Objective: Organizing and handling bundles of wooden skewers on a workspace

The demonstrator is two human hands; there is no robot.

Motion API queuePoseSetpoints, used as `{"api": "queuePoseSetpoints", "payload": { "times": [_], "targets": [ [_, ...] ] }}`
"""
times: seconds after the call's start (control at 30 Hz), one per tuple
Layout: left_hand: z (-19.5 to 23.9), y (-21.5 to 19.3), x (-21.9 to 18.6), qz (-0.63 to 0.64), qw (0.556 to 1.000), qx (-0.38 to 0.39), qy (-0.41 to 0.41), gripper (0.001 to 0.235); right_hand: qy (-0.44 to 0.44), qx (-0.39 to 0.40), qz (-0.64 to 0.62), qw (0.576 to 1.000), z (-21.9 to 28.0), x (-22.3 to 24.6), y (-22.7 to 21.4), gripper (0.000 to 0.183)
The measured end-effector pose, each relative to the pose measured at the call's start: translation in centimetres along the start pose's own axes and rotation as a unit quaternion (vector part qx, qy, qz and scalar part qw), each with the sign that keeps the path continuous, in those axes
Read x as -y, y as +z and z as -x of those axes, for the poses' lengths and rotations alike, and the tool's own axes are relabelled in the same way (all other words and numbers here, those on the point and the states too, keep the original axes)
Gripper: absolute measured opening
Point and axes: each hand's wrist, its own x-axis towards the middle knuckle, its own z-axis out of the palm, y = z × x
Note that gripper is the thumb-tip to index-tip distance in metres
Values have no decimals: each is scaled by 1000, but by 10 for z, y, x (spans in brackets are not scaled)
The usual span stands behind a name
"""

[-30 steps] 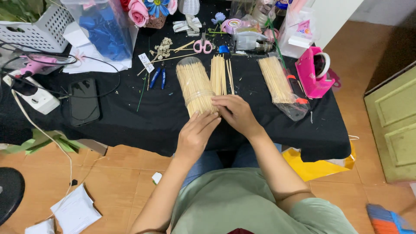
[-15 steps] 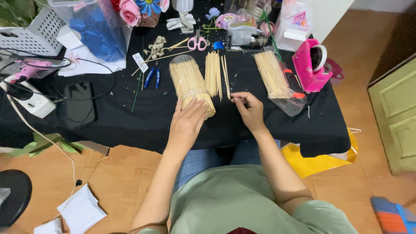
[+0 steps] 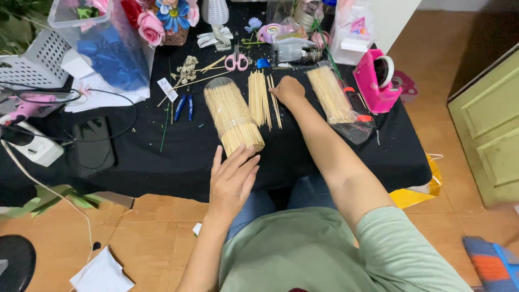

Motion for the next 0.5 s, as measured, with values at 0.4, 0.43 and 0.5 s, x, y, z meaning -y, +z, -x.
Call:
{"api": "queuePoseSetpoints", "payload": {
  "times": [0.4, 0.43, 0.5],
  "targets": [
    [7, -7, -5, 29, 999, -27, 12, 18, 17, 28, -66, 997, -34, -15, 10, 63],
    [6, -9, -7, 28, 999, -28, 11, 18, 16, 29, -65, 997, -46, -28, 17, 63],
    [3, -14, -9, 32, 999, -30, 20, 18, 15, 53, -222, 973, -72, -52, 32, 24]
  ]
}}
